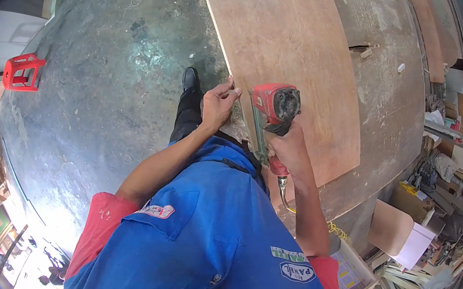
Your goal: The person fastens wooden boards together using a pneumatic nailer, turns and aligns the plywood panels by hand, and nails components of a wooden desk structure.
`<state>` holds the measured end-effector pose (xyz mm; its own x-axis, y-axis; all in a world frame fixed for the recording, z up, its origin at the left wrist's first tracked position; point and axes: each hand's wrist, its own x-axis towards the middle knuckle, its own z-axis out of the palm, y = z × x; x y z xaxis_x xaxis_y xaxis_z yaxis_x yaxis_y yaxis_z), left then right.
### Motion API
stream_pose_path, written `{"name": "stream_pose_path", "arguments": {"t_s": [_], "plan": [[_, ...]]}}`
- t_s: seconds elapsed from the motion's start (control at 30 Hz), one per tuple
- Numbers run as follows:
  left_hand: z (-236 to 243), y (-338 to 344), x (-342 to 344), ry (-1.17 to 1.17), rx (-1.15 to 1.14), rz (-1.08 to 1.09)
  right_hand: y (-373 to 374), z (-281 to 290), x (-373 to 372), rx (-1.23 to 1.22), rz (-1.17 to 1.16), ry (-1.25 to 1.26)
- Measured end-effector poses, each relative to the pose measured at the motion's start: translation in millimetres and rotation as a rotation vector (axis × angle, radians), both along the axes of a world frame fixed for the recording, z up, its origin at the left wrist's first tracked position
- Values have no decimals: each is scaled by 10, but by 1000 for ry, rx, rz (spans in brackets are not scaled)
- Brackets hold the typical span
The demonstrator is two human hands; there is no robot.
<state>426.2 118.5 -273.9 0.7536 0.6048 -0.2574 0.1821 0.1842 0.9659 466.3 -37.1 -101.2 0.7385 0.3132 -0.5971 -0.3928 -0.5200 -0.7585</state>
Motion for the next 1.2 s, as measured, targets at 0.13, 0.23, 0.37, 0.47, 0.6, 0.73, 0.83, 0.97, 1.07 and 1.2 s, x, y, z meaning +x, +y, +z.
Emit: {"name": "stream_pose_path", "arguments": {"t_s": [0.13,0.23,0.37,0.47,0.6,0.73,0.83,0.97,1.07,1.2], "plan": [[98,35,-2,2,-27,-45,46,-99,165,47,2,100],[128,33,-17,5,-29,-47,100,-114,212,43,-4,118],[113,47,-16,18,-38,-59,182,-81,264,-37,-2,147],[89,50,-24,9,-27,-43,167,-120,269,-77,15,138],[129,51,-24,21,-34,-56,180,-67,276,-58,-15,162],[162,38,-55,29,-30,-60,266,7,238,-170,36,127],[77,21,-26,22,-42,-40,253,-4,259,-142,48,100],[366,228,3,163,-105,-136,-158,-384,140,-39,-1,-30],[71,374,179,81,143,9,-542,-342,26,-144,-13,-20],[-185,922,719,15,359,62,-586,542,-93,-454,-59,-138]]}}
